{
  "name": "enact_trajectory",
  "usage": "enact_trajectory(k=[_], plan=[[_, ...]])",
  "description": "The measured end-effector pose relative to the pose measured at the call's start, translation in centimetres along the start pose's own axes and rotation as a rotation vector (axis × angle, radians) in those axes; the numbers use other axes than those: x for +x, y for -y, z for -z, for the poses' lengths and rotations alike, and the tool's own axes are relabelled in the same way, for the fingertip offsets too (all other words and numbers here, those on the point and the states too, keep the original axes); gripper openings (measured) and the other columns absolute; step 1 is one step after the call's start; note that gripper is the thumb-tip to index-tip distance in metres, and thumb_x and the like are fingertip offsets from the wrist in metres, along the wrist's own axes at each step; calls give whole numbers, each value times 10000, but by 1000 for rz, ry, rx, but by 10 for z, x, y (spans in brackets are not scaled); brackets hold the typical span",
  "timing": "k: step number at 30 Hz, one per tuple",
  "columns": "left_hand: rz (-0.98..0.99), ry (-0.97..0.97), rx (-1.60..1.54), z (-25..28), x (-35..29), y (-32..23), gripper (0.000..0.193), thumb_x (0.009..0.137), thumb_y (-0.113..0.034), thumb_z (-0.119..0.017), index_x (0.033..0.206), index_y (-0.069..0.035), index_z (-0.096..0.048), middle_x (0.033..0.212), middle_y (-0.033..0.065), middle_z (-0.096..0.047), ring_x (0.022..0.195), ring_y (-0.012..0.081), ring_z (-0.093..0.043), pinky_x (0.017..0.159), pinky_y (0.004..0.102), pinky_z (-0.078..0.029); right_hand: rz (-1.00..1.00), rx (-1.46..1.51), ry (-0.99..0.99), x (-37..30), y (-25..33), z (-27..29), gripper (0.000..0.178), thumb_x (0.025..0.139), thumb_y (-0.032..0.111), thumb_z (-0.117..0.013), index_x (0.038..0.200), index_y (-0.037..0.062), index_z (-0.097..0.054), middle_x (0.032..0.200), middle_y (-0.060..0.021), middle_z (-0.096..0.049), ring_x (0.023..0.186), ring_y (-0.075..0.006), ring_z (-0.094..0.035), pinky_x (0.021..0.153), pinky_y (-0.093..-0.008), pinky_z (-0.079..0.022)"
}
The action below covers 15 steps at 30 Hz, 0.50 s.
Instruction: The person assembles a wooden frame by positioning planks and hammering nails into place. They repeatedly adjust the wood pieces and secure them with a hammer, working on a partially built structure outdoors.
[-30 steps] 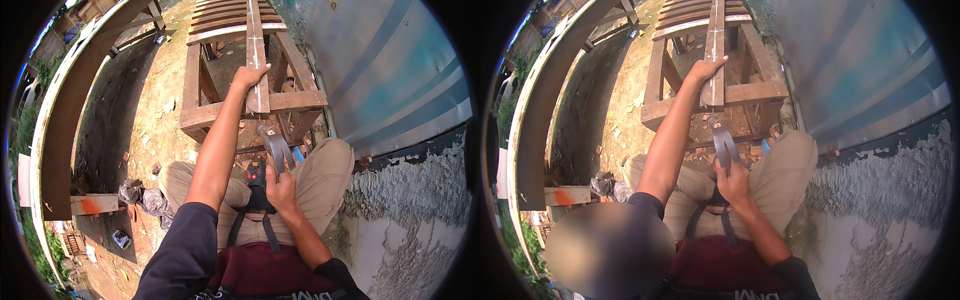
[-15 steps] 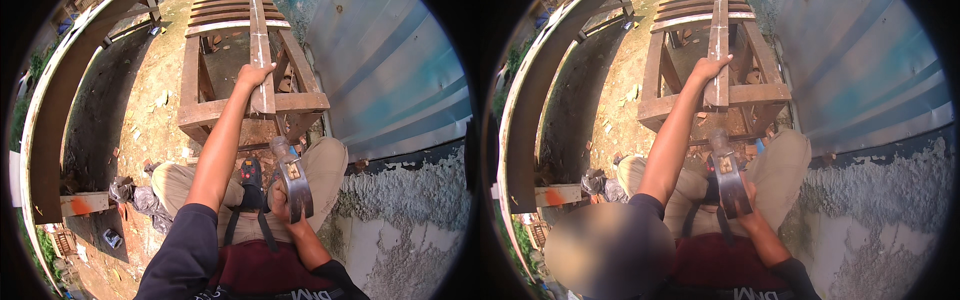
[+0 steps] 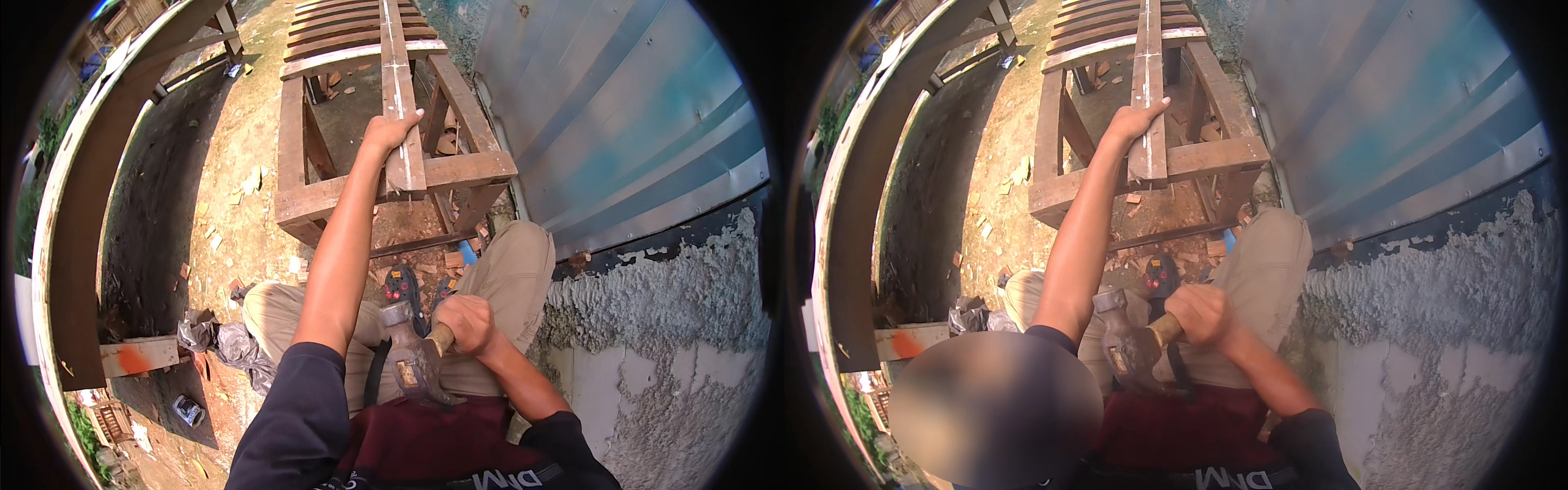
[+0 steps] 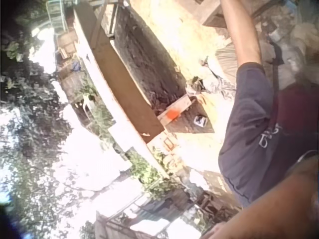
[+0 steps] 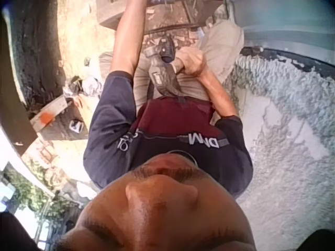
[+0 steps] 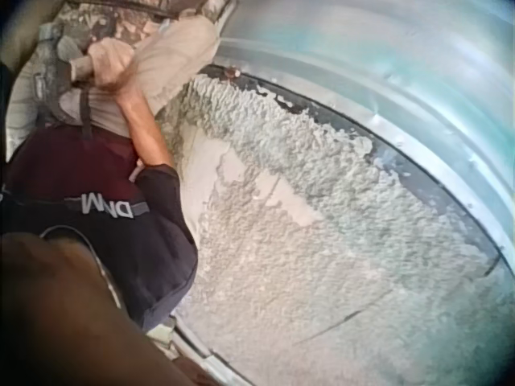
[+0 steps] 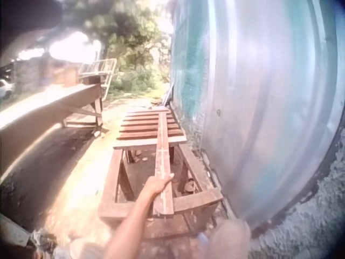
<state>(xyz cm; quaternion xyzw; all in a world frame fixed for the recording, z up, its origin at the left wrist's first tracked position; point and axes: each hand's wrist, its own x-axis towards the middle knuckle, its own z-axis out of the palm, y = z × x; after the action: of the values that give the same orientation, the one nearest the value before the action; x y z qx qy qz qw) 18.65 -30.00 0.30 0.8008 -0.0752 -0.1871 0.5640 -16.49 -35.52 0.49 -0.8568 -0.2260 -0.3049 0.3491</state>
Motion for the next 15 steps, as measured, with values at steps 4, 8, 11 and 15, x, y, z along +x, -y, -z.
enact_trajectory(k=[4,8,11,15], plan=[[34,7,21,-7,-1,-5,799,786,-566,-828,1123,146,-692,1020,217,-733,883,279,-731,789,390,-569,-257,-240,105,0,-55,9,377,846,305,-796,985,14,-600,765,-113,-646,654,-318,-685,562,-413,-545],[-1,9,-45,2,10,-2,815,788,-556,-834,1133,165,-676,1030,221,-730,889,281,-729,790,392,-571,-60,-87,97,11,-41,34,366,854,276,-795,971,0,-585,762,-130,-653,640,-338,-677,564,-423,-543],[-2,21,-56,5,8,4,826,787,-551,-840,1149,171,-667,1045,224,-727,893,278,-728,796,402,-573,109,9,44,4,-34,25,356,852,262,-784,969,-6,-581,762,-136,-656,640,-349,-674,568,-428,-545],[57,48,-29,-1,2,-9,875,777,-588,-832,1185,167,-659,1080,232,-724,939,284,-723,832,392,-564,-494,-222,142,-8,-62,-10,341,855,308,-784,955,40,-599,778,-133,-668,676,-334,-700,571,-430,-542]])
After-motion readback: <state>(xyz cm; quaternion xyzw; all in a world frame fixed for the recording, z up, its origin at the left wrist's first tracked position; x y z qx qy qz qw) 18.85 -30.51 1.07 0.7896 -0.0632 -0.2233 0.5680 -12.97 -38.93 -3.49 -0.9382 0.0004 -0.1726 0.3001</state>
